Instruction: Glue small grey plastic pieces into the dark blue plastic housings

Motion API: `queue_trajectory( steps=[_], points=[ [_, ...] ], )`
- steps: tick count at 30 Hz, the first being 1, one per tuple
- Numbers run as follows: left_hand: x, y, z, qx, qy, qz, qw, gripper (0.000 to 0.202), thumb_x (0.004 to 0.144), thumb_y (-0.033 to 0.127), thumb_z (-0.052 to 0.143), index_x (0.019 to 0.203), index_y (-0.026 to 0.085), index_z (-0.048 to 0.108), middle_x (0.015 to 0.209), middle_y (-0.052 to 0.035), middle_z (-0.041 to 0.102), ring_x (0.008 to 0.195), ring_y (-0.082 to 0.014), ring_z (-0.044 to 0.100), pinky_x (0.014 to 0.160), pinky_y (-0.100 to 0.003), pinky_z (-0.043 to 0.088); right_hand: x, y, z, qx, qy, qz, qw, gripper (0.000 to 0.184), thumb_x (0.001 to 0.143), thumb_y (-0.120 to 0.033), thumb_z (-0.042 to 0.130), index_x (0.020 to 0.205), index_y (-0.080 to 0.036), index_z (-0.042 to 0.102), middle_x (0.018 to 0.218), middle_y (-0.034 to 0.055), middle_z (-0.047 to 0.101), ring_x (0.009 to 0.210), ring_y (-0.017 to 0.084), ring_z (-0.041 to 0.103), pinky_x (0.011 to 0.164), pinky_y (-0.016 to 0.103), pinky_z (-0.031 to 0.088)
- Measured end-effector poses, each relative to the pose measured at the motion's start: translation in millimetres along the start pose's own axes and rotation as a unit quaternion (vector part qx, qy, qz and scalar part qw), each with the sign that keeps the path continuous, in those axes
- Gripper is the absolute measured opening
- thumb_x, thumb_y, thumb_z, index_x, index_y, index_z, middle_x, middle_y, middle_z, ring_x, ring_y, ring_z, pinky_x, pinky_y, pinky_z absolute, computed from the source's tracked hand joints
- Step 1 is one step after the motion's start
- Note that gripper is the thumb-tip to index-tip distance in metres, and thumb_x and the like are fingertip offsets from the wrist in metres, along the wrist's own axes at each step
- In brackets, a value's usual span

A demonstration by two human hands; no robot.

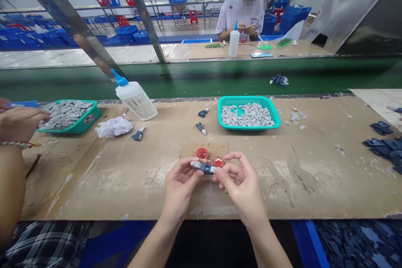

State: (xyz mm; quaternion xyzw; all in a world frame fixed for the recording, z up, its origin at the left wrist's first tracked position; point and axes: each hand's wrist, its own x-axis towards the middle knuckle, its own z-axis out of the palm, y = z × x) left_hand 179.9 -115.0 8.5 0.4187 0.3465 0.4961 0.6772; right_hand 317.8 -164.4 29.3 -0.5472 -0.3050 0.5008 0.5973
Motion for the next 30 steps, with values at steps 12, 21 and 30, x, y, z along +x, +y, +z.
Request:
queue_trajectory(
  steps=[12,21,30],
  points=[
    [-9,13,0.5,0.066,-0.033,0.014,0.997,0.019,0.073,0.014,0.075,0.089,0.024,0.077,0.092,-0.0057,0.076,0.089,-0.0251,0.071,0.073,-0.033,0.060,-1,-1,-1,-0.036,-0.101,0.103,0.989,0.044,0.072,-0.049,0.073,0.097,-0.023,0.048,0.055,-0.0044,0.062,0.036,0.007,0.045,0.038,0.017,0.031],
    [-5,16,-3.3,0.148,-0.043,0.057,0.986,0.040,0.073,0.015,0.075,0.110,0.028,0.071,0.109,-0.0065,0.072,0.097,-0.0274,0.069,0.086,-0.039,0.058,-1,6,15,0.012,-0.077,0.040,0.996,0.035,0.075,-0.047,0.073,0.079,-0.022,0.049,0.061,-0.0003,0.068,0.052,0.013,0.061,0.045,0.019,0.042],
    [26,42,-38.1,0.330,0.023,0.139,0.933,0.043,0.086,0.022,0.059,0.129,0.027,0.058,0.109,-0.0059,0.069,0.105,-0.0215,0.062,0.100,-0.034,0.043,111,-40,-30,-0.345,-0.036,-0.188,0.919,0.018,0.084,-0.030,0.061,0.096,-0.019,0.069,0.081,0.0065,0.073,0.066,0.019,0.066,0.062,0.031,0.049]
  ],
)
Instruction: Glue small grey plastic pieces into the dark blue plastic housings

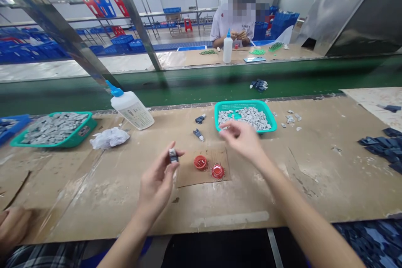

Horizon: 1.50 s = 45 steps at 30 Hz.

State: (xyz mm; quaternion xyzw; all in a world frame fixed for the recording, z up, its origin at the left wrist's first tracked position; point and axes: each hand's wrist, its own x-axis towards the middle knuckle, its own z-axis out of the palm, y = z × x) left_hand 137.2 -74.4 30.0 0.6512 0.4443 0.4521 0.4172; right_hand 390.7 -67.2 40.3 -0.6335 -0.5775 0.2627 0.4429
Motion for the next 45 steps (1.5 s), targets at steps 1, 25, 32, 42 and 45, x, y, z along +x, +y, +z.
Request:
queue_trajectory(
  steps=[1,25,32,42,45],
  points=[
    [6,-6,-10.1,0.023,0.017,0.001,1.000,0.041,0.087,0.023,0.058,0.128,0.026,0.059,0.106,-0.0063,0.068,0.102,-0.0211,0.062,0.097,-0.032,0.043,23,13,-13,-0.116,0.036,-0.047,0.992,0.019,0.083,-0.022,0.060,0.099,-0.020,0.071,0.089,0.0079,0.073,0.075,0.022,0.065,0.069,0.035,0.049],
    [133,-54,19.6,0.369,-0.302,0.293,0.829,0.030,0.085,0.013,0.053,0.110,0.024,0.064,0.114,-0.0098,0.060,0.103,-0.0258,0.055,0.089,-0.038,0.042,-40,9,11,0.040,-0.071,0.038,0.996,0.024,0.091,-0.039,0.052,0.101,-0.021,0.066,0.083,0.0054,0.071,0.071,0.020,0.066,0.063,0.031,0.050],
    [120,-58,20.2,0.343,-0.238,0.246,0.875,0.018,0.089,0.017,0.050,0.102,0.016,0.064,0.098,-0.0106,0.059,0.092,-0.0240,0.057,0.078,-0.035,0.046,-90,18,41,0.235,0.006,0.231,0.944,0.032,0.077,-0.045,0.071,0.088,-0.020,0.055,0.065,0.0021,0.068,0.055,0.013,0.059,0.052,0.024,0.046],
    [43,-11,-8.7,-0.007,-0.078,0.037,0.996,0.016,0.083,0.026,0.066,0.097,0.020,0.065,0.094,-0.0033,0.066,0.087,-0.0150,0.065,0.081,-0.029,0.055,-93,24,53,0.198,0.007,0.193,0.961,0.035,0.083,-0.037,0.066,0.080,-0.026,0.033,0.062,-0.0058,0.059,0.060,0.015,0.063,0.054,0.023,0.045],
    [19,-8,-5.6,-0.113,-0.035,-0.019,0.993,0.017,0.080,0.022,0.070,0.096,0.021,0.065,0.091,-0.0007,0.069,0.086,-0.0124,0.067,0.081,-0.024,0.055,-96,24,54,0.170,0.012,0.177,0.969,0.034,0.084,-0.035,0.064,0.079,-0.026,0.031,0.063,-0.0058,0.058,0.063,0.016,0.065,0.057,0.025,0.047]
  ],
)
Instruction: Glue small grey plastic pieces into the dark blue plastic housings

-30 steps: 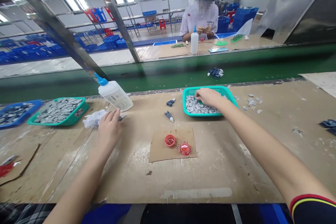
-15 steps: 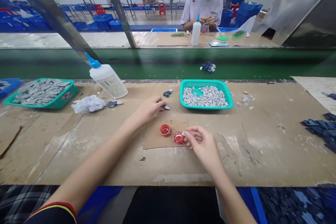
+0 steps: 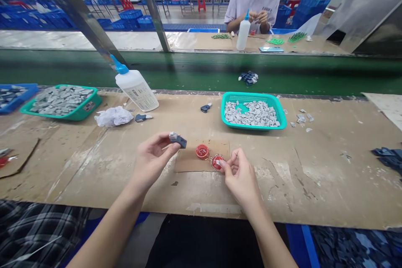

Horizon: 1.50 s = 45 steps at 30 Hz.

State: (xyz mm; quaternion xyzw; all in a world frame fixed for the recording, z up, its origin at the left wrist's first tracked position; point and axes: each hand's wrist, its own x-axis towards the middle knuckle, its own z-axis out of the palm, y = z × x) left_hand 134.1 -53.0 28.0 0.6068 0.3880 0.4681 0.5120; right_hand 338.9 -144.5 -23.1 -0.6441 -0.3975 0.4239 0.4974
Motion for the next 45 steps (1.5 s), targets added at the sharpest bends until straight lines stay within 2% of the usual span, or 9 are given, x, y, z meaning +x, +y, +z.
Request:
queue_trajectory(
  steps=[5,9,15,19,29,34,39,41,45],
  points=[
    [-30,0,18.0,-0.114,0.039,-0.066,0.991,0.015,0.077,0.017,0.073,0.090,0.019,0.065,0.088,0.0007,0.072,0.086,-0.0111,0.069,0.081,-0.020,0.055,-3,3,2,-0.010,0.011,-0.010,1.000,0.034,0.085,-0.034,0.063,0.080,-0.026,0.030,0.063,-0.0053,0.058,0.062,0.017,0.064,0.055,0.024,0.045],
    [-51,-4,40.7,-0.174,0.069,-0.108,0.976,0.014,0.077,0.019,0.073,0.088,0.017,0.065,0.089,-0.0020,0.073,0.089,-0.0137,0.069,0.083,-0.022,0.054,-1,0,4,0.030,0.012,-0.011,0.999,0.037,0.083,-0.035,0.066,0.080,-0.026,0.030,0.061,-0.0065,0.057,0.059,0.014,0.061,0.053,0.021,0.042],
    [-67,-9,66.3,-0.213,0.053,-0.154,0.963,0.015,0.079,0.019,0.071,0.094,0.016,0.067,0.095,-0.0050,0.074,0.093,-0.0156,0.069,0.086,-0.024,0.053,-16,-20,-8,0.180,0.021,0.001,0.983,0.043,0.080,-0.031,0.073,0.081,-0.026,0.030,0.061,-0.0078,0.056,0.058,0.009,0.055,0.048,0.015,0.036],
    [-68,-6,73.7,-0.230,0.044,-0.160,0.959,0.014,0.078,0.017,0.072,0.092,0.016,0.068,0.093,-0.0042,0.074,0.092,-0.0153,0.069,0.085,-0.023,0.053,-37,-34,-10,0.209,0.009,0.003,0.978,0.040,0.083,-0.029,0.071,0.080,-0.025,0.030,0.062,-0.0077,0.053,0.058,0.008,0.055,0.045,0.014,0.034],
    [-68,-1,74.7,-0.215,0.021,-0.147,0.965,0.022,0.073,0.015,0.076,0.094,0.019,0.075,0.096,-0.0055,0.075,0.092,-0.0184,0.069,0.084,-0.026,0.055,-43,-41,-1,0.160,-0.057,0.014,0.985,0.037,0.087,-0.033,0.066,0.081,-0.025,0.030,0.063,-0.0079,0.053,0.058,0.009,0.054,0.050,0.017,0.038],
    [-71,-3,71.7,-0.175,-0.027,-0.141,0.974,0.029,0.076,0.018,0.072,0.105,0.020,0.074,0.097,-0.0070,0.073,0.091,-0.0209,0.068,0.082,-0.030,0.056,-41,-40,-11,0.114,-0.150,0.063,0.980,0.035,0.087,-0.041,0.063,0.085,-0.026,0.032,0.066,-0.0069,0.056,0.060,0.010,0.055,0.049,0.018,0.039],
    [-76,-7,70.1,-0.118,-0.051,-0.117,0.985,0.030,0.080,0.021,0.068,0.110,0.022,0.072,0.097,-0.0067,0.074,0.084,-0.0203,0.070,0.081,-0.032,0.057,-45,-42,-17,0.085,-0.244,0.123,0.958,0.027,0.093,-0.049,0.048,0.090,-0.025,0.036,0.050,-0.0099,0.051,0.045,0.009,0.045,0.048,0.020,0.036],
    [-74,-6,67.7,-0.126,-0.068,-0.121,0.982,0.033,0.082,0.023,0.066,0.115,0.021,0.069,0.100,-0.0077,0.074,0.089,-0.0218,0.070,0.085,-0.034,0.055,-46,-45,-14,0.106,-0.241,0.121,0.957,0.029,0.092,-0.051,0.049,0.089,-0.025,0.035,0.049,-0.0105,0.050,0.043,0.009,0.043,0.047,0.020,0.033],
    [-62,0,63.1,-0.208,-0.123,-0.153,0.958,0.040,0.084,0.026,0.065,0.123,0.019,0.063,0.117,-0.0116,0.068,0.106,-0.0242,0.065,0.096,-0.037,0.050,-40,-56,2,0.134,-0.187,0.115,0.966,0.035,0.086,-0.051,0.058,0.087,-0.026,0.035,0.048,-0.0115,0.048,0.042,0.008,0.040,0.044,0.018,0.030]
  ],
)
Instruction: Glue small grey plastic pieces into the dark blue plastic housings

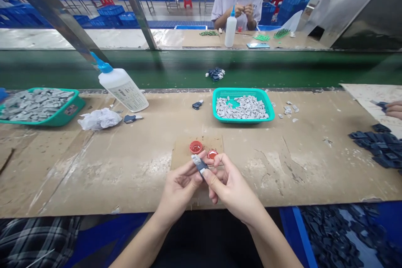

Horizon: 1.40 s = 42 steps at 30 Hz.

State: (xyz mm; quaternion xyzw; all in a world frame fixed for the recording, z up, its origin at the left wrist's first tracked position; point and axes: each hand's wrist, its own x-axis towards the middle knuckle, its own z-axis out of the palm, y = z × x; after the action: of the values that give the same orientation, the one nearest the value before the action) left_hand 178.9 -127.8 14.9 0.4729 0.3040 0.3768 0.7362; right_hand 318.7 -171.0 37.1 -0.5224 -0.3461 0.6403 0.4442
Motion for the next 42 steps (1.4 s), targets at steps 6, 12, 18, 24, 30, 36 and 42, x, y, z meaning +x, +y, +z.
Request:
queue_trajectory(
  steps=[6,12,18,24,30,36,42],
  points=[
    [12,11,-8.4,-0.036,0.079,0.014,0.996,0.041,0.088,0.029,0.060,0.127,0.019,0.054,0.119,-0.0116,0.064,0.104,-0.0206,0.063,0.087,-0.030,0.052,21,-30,3,-0.097,-0.028,-0.014,0.995,0.037,0.091,-0.060,0.041,0.084,-0.023,0.045,0.060,-0.0035,0.058,0.050,0.011,0.050,0.046,0.021,0.034],
    [20,14,-71.9,0.074,0.187,0.086,0.976,0.029,0.089,0.037,0.055,0.112,0.020,0.057,0.102,-0.0074,0.063,0.086,-0.0167,0.062,0.082,-0.029,0.049,92,-98,-56,-0.452,0.168,-0.182,0.857,0.041,0.085,-0.064,0.048,0.093,-0.025,0.059,0.086,0.0066,0.067,0.076,0.024,0.061,0.064,0.034,0.044],
    [7,22,-175.5,0.377,0.373,0.109,0.841,0.036,0.088,0.045,0.047,0.114,0.022,0.054,0.107,-0.0091,0.065,0.097,-0.0256,0.064,0.090,-0.041,0.047,256,-154,-94,-0.655,0.169,-0.078,0.732,0.079,0.077,-0.072,0.051,0.141,-0.027,0.041,0.133,0.0186,0.048,0.125,0.043,0.041,0.097,0.047,0.035],
    [-2,22,-220.3,0.491,0.495,0.116,0.707,0.037,0.087,0.039,0.042,0.118,0.024,0.053,0.118,-0.0098,0.065,0.109,-0.0308,0.061,0.095,-0.048,0.045,384,-151,-76,-0.647,0.154,-0.041,0.746,0.107,0.059,-0.069,0.072,0.149,-0.030,0.029,0.153,0.0187,0.020,0.134,0.048,0.026,0.102,0.052,0.028],
    [1,22,-215.5,0.539,0.485,0.179,0.666,0.037,0.089,0.033,0.045,0.122,0.021,0.054,0.125,-0.0120,0.060,0.121,-0.0294,0.053,0.104,-0.049,0.040,429,-126,-37,-0.644,0.140,-0.048,0.750,0.075,0.077,-0.072,0.048,0.141,-0.033,0.042,0.151,0.0166,0.024,0.131,0.047,0.031,0.094,0.058,0.032],
    [4,21,-210.2,0.527,0.492,0.152,0.676,0.036,0.090,0.032,0.044,0.122,0.018,0.055,0.123,-0.0141,0.058,0.122,-0.0306,0.050,0.103,-0.051,0.040,415,-105,-20,-0.674,0.141,-0.069,0.722,0.056,0.084,-0.061,0.049,0.128,-0.027,0.053,0.135,0.0171,0.042,0.125,0.039,0.039,0.090,0.051,0.039],
    [9,20,-201.0,0.563,0.481,0.170,0.650,0.046,0.091,0.022,0.039,0.136,0.014,0.043,0.134,-0.0176,0.050,0.132,-0.0326,0.039,0.107,-0.054,0.034,378,-110,-26,-0.682,0.158,-0.045,0.712,0.045,0.092,-0.043,0.053,0.131,-0.021,0.048,0.133,0.0113,0.049,0.113,0.027,0.054,0.092,0.049,0.046]
  ],
)
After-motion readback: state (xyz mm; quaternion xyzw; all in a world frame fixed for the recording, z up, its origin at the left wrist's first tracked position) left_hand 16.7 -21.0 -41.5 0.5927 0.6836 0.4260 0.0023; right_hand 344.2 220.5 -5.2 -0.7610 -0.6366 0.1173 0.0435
